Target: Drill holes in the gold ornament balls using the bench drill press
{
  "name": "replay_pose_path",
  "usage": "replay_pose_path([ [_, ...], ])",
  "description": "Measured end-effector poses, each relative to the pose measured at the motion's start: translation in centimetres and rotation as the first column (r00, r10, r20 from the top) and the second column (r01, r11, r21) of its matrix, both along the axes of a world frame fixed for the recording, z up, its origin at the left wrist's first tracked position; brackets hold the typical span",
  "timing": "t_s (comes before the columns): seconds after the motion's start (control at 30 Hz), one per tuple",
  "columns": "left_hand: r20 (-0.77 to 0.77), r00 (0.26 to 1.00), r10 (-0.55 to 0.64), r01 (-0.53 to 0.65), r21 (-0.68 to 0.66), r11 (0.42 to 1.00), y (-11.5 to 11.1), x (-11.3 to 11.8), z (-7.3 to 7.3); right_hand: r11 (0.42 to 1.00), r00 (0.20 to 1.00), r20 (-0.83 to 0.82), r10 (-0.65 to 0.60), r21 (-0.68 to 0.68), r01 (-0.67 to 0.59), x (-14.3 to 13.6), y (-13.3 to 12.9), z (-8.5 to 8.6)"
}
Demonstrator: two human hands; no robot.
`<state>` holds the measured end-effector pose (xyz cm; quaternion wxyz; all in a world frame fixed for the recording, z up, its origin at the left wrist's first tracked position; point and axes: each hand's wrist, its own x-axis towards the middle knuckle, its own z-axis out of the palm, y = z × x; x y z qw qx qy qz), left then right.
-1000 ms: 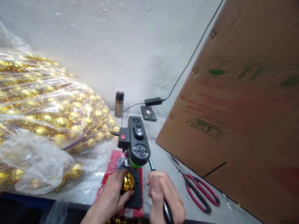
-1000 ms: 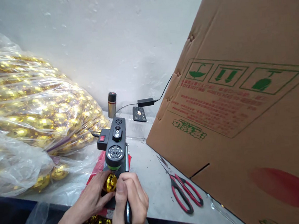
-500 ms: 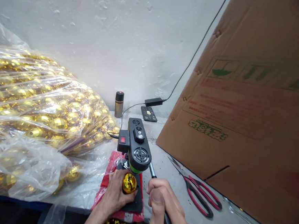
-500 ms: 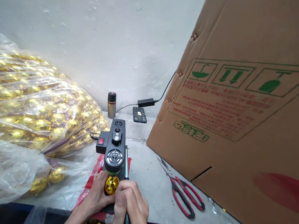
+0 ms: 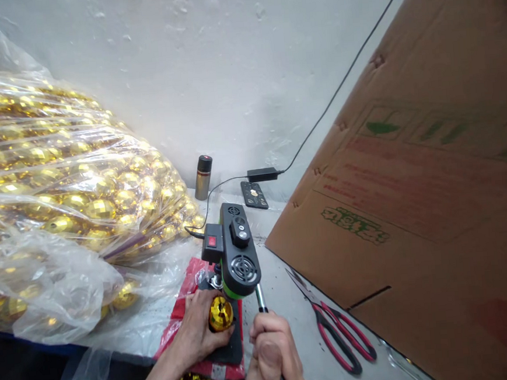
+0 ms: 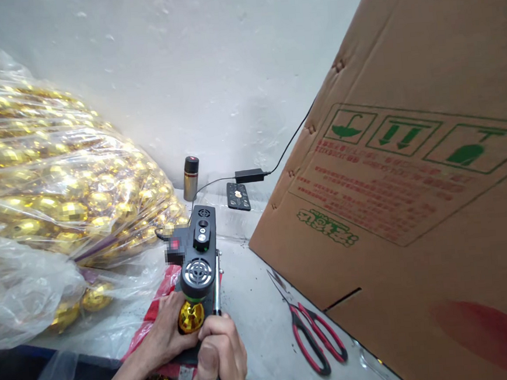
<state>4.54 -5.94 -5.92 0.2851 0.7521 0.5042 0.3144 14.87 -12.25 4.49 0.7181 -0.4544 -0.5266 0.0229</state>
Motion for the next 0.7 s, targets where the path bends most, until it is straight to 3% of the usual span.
replay_pose_path([
  [0.27,-0.008,1.000,0.004,-0.004,-0.010,1.000,-0.1,0.1,0.5,0.984,0.991,0.123,-0.043,0.177,0.021,1.2,1.5,-1.2],
  [0.7,0.017,1.000,-0.002,0.003,-0.010,1.000,-0.1,0.2,0.3,0.981,0.980,0.189,-0.064,0.193,0.027,1.8,1.9,-2.0],
])
